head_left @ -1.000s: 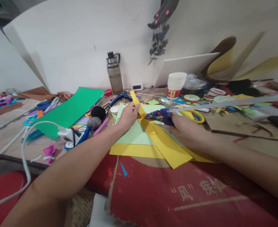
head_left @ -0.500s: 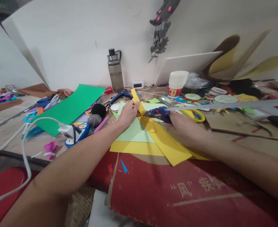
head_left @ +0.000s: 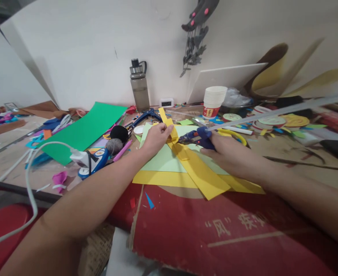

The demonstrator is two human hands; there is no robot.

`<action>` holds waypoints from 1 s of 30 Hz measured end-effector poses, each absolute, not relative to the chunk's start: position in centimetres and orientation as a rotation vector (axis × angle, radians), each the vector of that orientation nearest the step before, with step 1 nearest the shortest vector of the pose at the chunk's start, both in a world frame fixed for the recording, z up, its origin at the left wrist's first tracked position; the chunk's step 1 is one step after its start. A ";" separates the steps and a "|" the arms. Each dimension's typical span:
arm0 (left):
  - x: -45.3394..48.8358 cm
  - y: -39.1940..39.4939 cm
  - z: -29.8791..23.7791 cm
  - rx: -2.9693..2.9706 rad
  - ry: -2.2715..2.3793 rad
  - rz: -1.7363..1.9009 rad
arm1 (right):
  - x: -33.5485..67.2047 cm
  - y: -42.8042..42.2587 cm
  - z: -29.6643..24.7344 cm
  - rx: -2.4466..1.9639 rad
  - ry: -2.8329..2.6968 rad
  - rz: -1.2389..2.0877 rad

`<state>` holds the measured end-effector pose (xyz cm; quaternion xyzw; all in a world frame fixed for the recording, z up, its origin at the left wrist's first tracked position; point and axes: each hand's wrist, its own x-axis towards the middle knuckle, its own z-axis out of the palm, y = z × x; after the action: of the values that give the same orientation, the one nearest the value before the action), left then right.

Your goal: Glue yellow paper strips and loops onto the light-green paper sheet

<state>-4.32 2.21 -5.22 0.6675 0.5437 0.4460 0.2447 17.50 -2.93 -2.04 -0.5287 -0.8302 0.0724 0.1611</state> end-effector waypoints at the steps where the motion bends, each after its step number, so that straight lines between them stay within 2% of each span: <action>1: -4.3 2.1 -5.1 1.828 1.491 1.217 | 17.3 -2.7 -2.4 -1.498 -2.374 0.193; 30: -4.5 2.2 -5.2 1.989 1.511 1.180 | 17.1 -2.6 -2.2 -1.511 -2.362 0.187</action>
<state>-4.54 2.19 -5.21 0.7070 0.5372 0.4195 0.1884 17.12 -2.62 -2.18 -0.5304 -0.8290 0.0657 0.1648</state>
